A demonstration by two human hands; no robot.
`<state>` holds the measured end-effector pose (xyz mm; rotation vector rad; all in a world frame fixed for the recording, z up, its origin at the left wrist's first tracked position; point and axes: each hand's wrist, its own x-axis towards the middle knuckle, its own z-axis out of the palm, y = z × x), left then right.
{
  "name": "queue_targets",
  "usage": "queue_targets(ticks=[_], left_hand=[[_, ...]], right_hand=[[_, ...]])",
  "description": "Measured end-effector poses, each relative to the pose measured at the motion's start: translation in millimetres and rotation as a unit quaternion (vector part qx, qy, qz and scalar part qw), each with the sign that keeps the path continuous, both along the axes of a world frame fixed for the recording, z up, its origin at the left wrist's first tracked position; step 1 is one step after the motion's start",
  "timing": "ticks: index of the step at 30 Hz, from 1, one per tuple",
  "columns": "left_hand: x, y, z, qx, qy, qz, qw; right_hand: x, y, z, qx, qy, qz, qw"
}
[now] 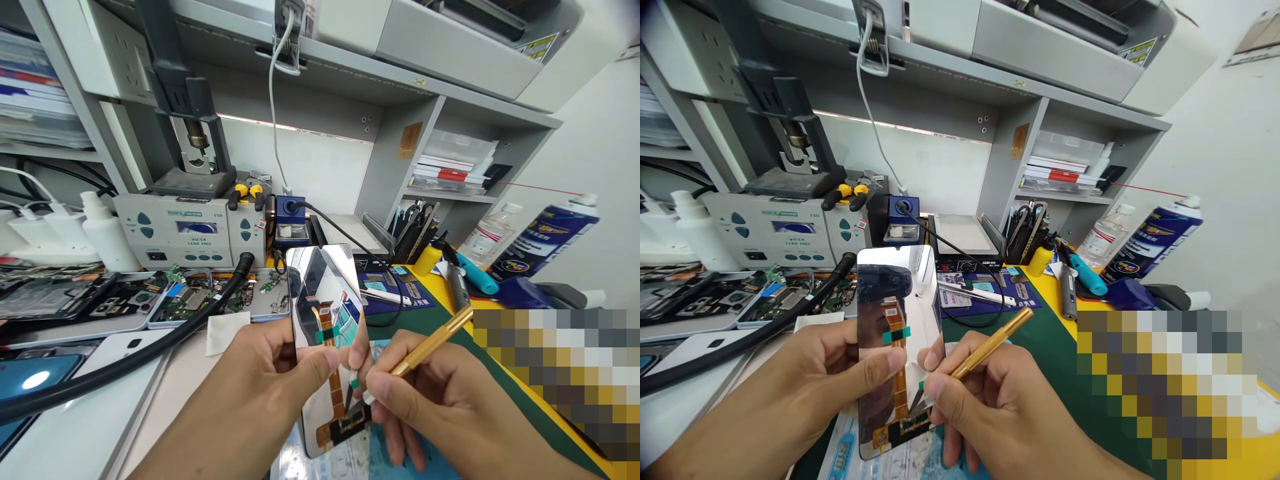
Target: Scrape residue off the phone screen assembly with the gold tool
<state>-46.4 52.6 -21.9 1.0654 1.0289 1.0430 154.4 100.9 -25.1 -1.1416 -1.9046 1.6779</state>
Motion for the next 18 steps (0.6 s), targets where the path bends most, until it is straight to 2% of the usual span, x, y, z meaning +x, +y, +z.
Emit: queue_targets(ticks=[12,18], left_hand=[[0.5,-0.9,2.6,0.002,-0.002,0.006,1.0],[0.6,0.0,2.8,0.019,-0.012,-0.009,1.0]], right_hand=[[-2.8,-0.9,1.2,0.006,0.013,-0.007,1.0],[-4.8,-1.7,5.8,-0.016,0.036,-0.009,0.999]])
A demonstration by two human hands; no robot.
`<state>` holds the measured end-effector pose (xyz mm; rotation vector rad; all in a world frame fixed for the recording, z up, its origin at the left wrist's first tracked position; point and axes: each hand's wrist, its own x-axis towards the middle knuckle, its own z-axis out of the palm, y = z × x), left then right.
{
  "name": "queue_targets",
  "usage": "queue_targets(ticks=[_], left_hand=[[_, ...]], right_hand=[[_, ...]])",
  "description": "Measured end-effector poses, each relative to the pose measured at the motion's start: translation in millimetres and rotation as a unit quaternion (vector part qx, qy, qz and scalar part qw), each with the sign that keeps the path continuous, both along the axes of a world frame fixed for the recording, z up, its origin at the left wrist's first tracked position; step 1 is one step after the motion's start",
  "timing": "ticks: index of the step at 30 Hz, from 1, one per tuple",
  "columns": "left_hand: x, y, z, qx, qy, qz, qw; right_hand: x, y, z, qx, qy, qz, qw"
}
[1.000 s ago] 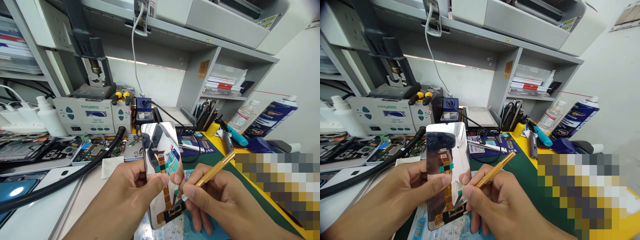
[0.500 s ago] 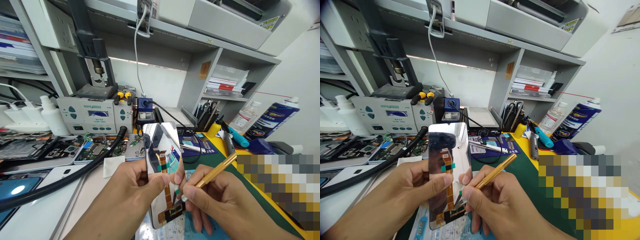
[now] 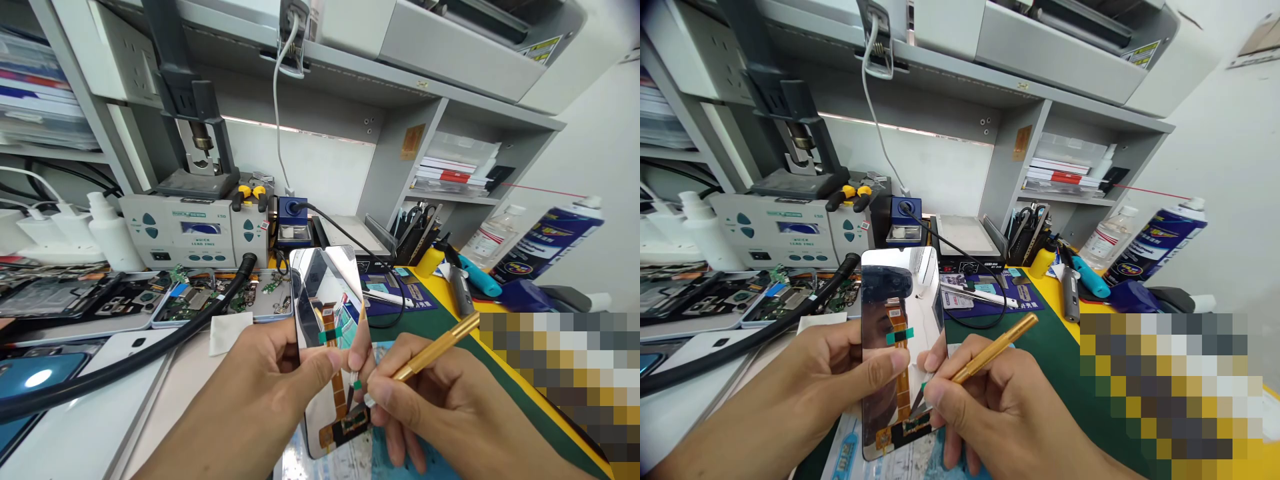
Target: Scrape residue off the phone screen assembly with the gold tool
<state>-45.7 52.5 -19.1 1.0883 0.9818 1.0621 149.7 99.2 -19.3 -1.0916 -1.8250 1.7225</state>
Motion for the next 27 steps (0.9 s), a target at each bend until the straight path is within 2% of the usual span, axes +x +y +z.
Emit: queue_targets(ticks=[7,16,27], left_hand=[[-0.9,-2.4,-1.5,-0.007,0.002,0.001,1.0],[-0.3,-0.5,-2.8,0.004,0.006,0.001,1.0],[-0.9,0.1,-4.9,0.008,0.013,-0.002,1.0]], right_hand=[[1.7,2.3,-4.3,0.019,-0.001,0.011,1.0],[-0.9,0.6,-4.1,-0.004,0.009,0.011,1.0],[0.7,2.8,-4.6,0.016,0.007,0.009,1.0]])
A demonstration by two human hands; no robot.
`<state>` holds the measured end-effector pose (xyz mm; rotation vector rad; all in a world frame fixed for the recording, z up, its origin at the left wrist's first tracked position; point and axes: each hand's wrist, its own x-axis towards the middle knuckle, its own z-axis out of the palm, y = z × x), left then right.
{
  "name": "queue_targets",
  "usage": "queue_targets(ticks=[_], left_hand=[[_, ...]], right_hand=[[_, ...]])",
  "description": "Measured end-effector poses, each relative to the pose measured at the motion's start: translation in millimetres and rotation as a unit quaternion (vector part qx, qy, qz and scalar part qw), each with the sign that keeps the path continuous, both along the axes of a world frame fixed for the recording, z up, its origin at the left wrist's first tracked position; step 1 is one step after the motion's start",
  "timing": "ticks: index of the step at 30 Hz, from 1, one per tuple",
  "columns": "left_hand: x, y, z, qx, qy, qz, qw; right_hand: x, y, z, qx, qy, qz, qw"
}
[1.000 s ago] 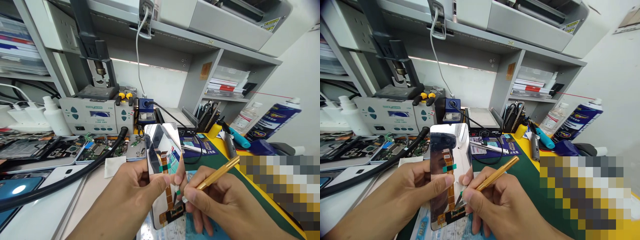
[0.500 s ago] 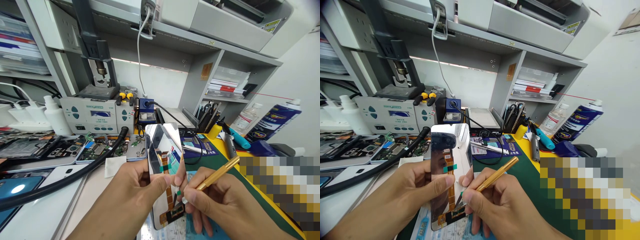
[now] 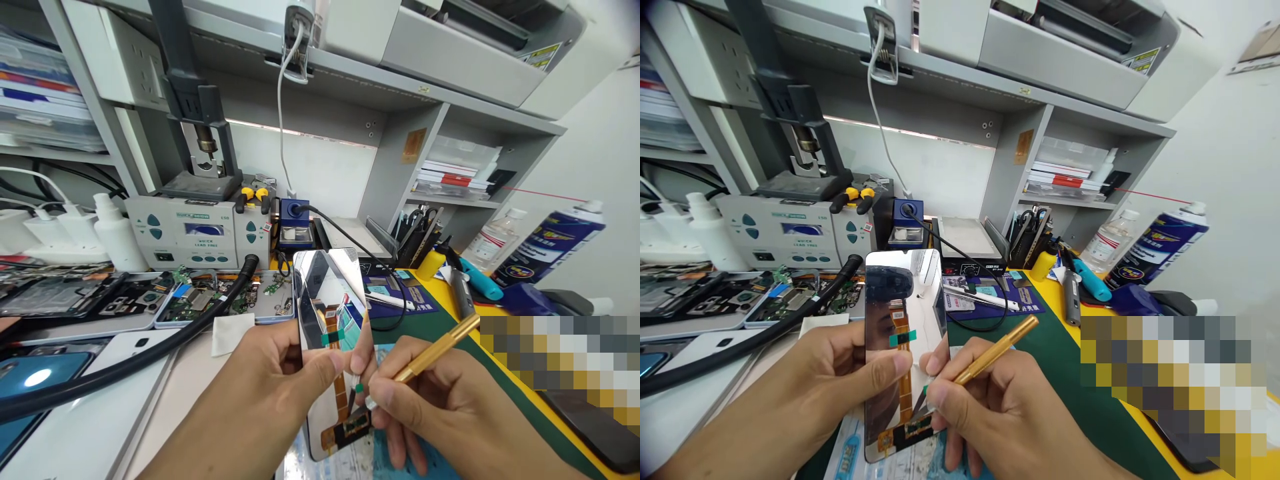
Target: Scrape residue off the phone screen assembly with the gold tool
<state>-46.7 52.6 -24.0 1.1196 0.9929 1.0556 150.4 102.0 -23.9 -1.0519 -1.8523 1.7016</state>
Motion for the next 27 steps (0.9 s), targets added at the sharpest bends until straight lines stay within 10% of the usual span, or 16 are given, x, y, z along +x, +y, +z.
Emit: queue_targets(ticks=[27], left_hand=[[-0.1,0.6,3.9,-0.006,-0.001,0.0,1.0]], right_hand=[[1.5,-0.9,-1.5,0.006,0.0,0.004,1.0]])
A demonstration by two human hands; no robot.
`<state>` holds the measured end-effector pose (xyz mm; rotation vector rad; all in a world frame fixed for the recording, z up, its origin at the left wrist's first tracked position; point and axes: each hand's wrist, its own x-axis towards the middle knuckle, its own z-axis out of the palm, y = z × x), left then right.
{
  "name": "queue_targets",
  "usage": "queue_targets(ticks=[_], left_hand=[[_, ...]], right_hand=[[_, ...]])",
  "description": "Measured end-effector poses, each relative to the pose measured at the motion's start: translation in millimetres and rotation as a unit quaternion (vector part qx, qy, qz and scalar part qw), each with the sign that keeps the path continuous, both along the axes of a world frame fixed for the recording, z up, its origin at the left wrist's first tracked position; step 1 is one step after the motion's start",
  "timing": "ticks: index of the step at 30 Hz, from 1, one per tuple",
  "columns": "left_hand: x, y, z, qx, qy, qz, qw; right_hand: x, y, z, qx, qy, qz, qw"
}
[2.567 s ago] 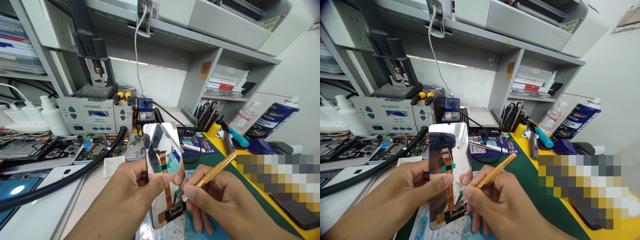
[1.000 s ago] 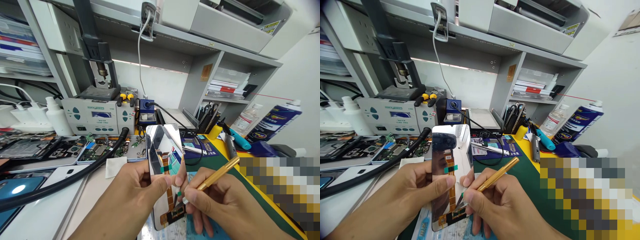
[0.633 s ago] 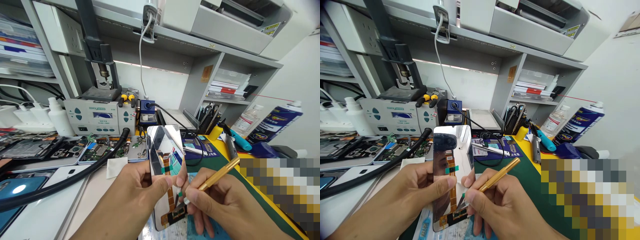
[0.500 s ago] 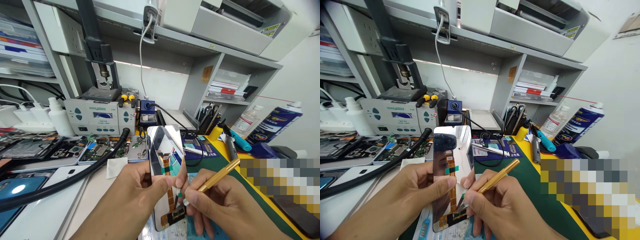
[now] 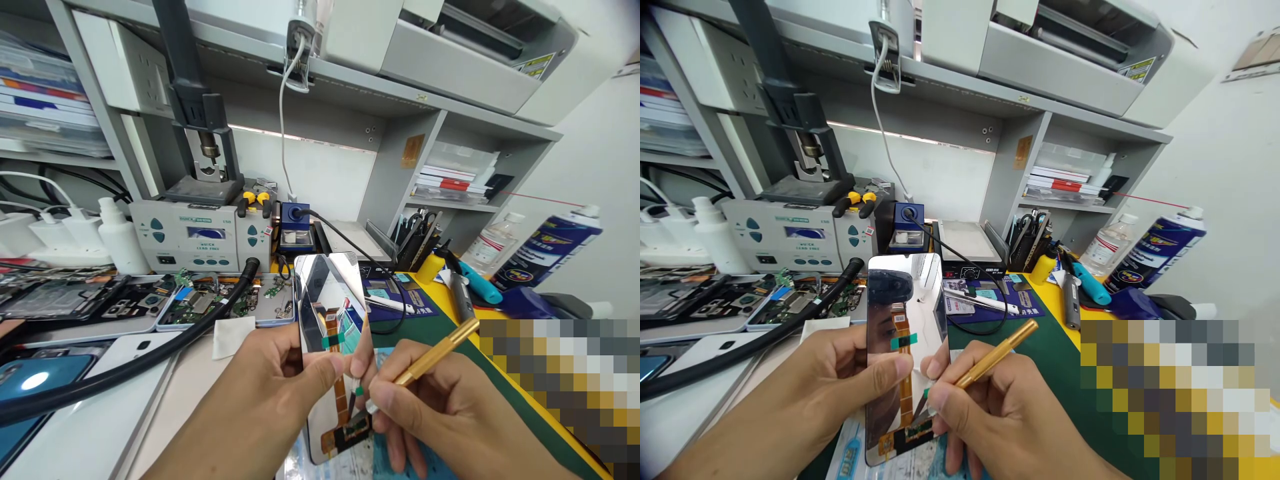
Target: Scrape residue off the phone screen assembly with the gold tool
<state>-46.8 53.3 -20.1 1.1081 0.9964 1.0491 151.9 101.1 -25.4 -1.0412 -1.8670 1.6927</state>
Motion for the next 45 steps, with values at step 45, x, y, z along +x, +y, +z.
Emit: queue_targets(ticks=[45], left_hand=[[-7,-4,-8.3,-0.04,0.007,0.008,0.999]], right_hand=[[26,14,4.4,-0.028,0.071,0.001,0.997]])
